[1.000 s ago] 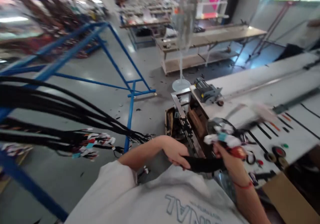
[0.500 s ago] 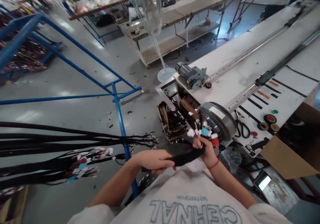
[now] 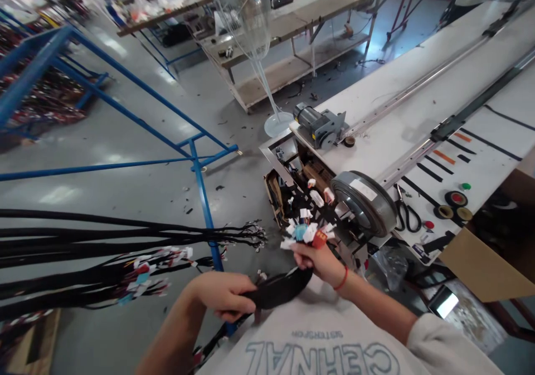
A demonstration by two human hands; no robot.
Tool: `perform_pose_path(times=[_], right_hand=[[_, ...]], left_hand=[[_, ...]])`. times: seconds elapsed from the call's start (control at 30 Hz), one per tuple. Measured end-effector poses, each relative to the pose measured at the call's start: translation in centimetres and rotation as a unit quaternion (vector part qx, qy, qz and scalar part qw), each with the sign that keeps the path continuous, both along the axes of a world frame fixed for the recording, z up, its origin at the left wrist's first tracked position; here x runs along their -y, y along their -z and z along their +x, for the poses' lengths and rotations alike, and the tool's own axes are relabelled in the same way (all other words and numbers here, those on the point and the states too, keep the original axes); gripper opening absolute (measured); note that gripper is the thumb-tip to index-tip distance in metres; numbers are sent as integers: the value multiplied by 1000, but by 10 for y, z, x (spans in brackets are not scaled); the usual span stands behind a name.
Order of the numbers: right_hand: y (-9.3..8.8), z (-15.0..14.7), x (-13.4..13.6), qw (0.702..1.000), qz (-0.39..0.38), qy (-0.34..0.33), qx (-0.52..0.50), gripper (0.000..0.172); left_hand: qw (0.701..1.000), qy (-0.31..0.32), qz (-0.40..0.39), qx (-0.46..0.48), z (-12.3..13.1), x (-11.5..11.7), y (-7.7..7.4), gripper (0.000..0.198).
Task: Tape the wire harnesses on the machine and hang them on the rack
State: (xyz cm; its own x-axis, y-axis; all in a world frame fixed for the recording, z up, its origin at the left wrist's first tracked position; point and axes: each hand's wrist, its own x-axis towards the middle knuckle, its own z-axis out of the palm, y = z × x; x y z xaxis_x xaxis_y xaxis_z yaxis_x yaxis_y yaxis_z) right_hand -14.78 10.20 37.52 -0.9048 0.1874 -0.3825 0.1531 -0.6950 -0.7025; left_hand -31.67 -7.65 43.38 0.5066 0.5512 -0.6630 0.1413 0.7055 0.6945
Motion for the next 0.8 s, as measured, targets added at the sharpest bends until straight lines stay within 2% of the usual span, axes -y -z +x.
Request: perform_pose_path(times=[0.1, 0.17, 0.33, 0.43, 0.53, 0.7, 0.8], right_hand=[[-12, 20, 11, 993, 119, -22, 19, 51], [-10, 35, 15, 986, 160, -19, 48, 52], [22, 61, 25, 971, 200, -38, 127, 55], [36, 65, 32, 971, 189, -54, 135, 55], [44, 66, 35, 974, 170, -64, 135, 55], [48, 65, 36, 974, 162, -92, 129, 59], [50, 62, 36, 975, 154, -110, 117, 60]], left_hand=[[997, 43, -27, 53, -4, 2, 16, 60], [996, 54, -28, 72, -2, -3, 31, 59], [988, 96, -50, 114, 6, -11, 75, 59], [985, 105, -64, 120, 7, -8, 92, 59], [985, 112, -80, 105, 6, -4, 98, 62], [983, 130, -89, 90, 5, 1, 95, 60], [985, 119, -90, 81, 4, 7, 92, 61]])
